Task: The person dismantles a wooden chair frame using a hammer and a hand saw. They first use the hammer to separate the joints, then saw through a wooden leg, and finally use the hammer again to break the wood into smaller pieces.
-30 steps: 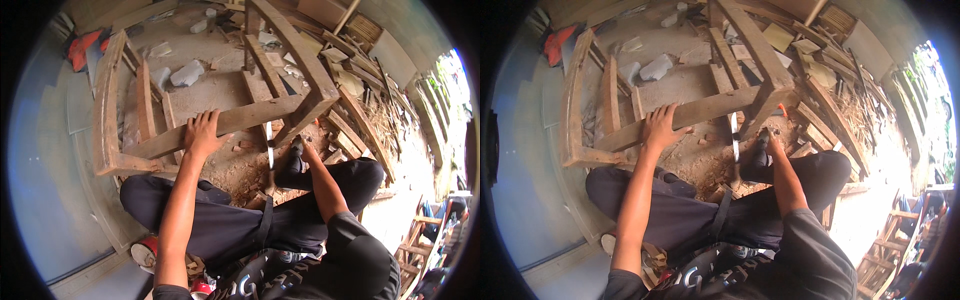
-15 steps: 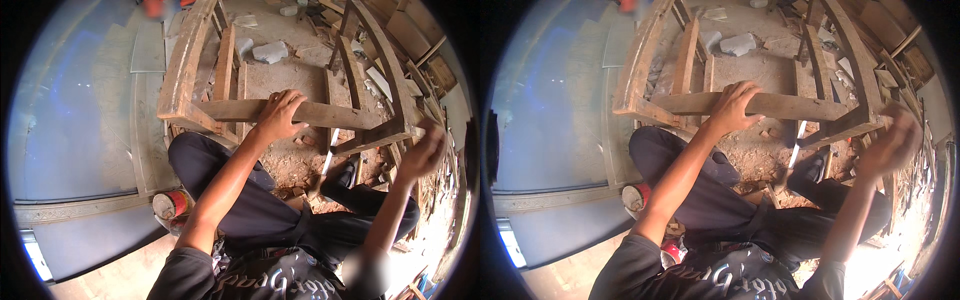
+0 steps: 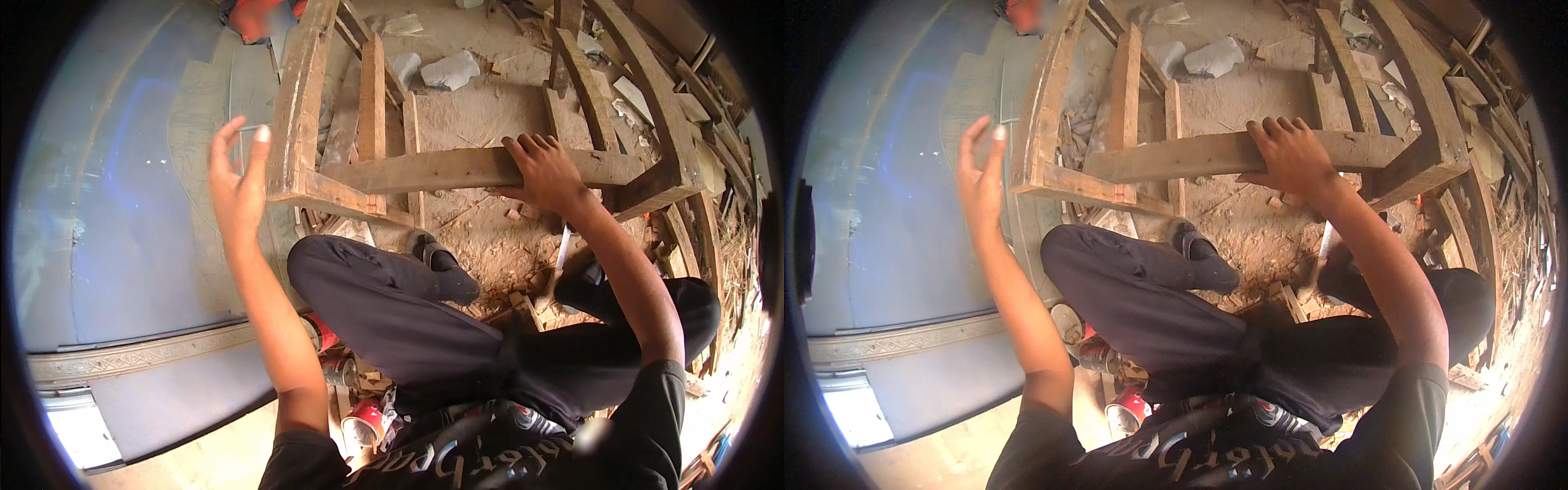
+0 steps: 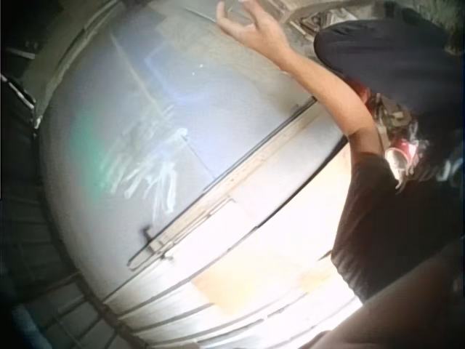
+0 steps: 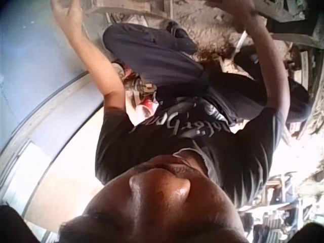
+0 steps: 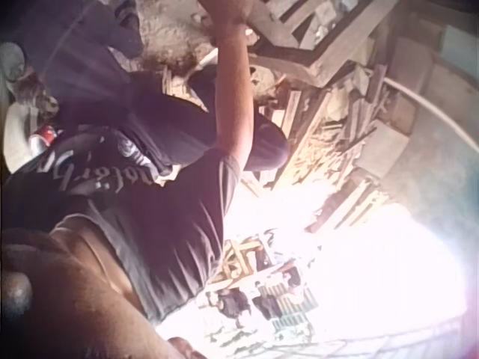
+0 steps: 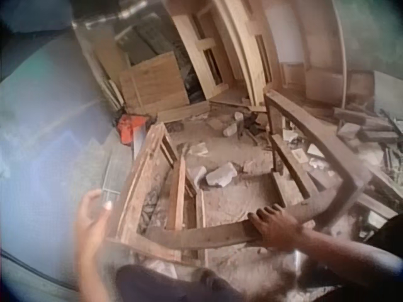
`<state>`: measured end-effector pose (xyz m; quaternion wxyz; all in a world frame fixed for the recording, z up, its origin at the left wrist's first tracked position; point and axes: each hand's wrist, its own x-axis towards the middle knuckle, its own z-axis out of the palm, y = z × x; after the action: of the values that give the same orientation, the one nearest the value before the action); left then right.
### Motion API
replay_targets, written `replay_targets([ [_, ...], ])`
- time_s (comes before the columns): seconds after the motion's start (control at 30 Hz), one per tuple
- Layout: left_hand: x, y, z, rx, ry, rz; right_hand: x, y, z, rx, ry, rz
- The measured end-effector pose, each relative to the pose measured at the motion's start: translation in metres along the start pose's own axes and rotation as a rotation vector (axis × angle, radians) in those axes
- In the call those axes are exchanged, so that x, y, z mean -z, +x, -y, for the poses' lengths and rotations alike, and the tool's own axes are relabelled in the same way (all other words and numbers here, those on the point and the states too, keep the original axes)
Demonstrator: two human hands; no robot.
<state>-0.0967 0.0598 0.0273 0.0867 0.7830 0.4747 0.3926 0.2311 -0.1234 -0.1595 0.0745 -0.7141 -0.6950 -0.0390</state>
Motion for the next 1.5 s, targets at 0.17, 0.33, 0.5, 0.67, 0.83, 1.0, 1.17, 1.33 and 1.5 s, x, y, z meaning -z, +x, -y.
replay_targets([
  [0.17,-0.02,-0.01,0.03,0.357,-0.452,0.33,-0.006,0.006,-0.003,0.028,0.056,-0.076],
  [0.33,-0.021,-0.012,0.02,0.466,-0.498,0.321,-0.003,0.015,-0.012,0.05,0.141,-0.047],
  [0.5,-0.021,-0.013,0.015,0.453,-0.559,0.272,0.003,0.02,-0.012,0.029,0.19,-0.014],
  [0.67,-0.021,-0.012,0.018,0.446,-0.594,0.284,0.005,0.023,-0.014,0.021,0.136,-0.038],
  [0.83,-0.015,-0.012,0.017,0.452,-0.56,0.351,0.02,0.021,-0.003,0.015,0.065,-0.007],
  [1.0,-0.018,-0.013,0.014,0.433,-0.632,0.332,0.018,0.022,-0.008,0.018,0.036,-0.036],
  [1.17,-0.019,-0.014,0.022,0.417,-0.691,0.303,0.028,0.024,-0.003,0.004,0.047,0.015],
  [1.33,-0.018,-0.013,0.02,0.436,-0.636,0.297,0.048,0.036,-0.007,0.016,0.036,0.029],
  [1.5,-0.014,-0.012,0.022,0.445,-0.621,0.298,0.038,0.035,-0.001,0.036,0.014,-0.026],
])
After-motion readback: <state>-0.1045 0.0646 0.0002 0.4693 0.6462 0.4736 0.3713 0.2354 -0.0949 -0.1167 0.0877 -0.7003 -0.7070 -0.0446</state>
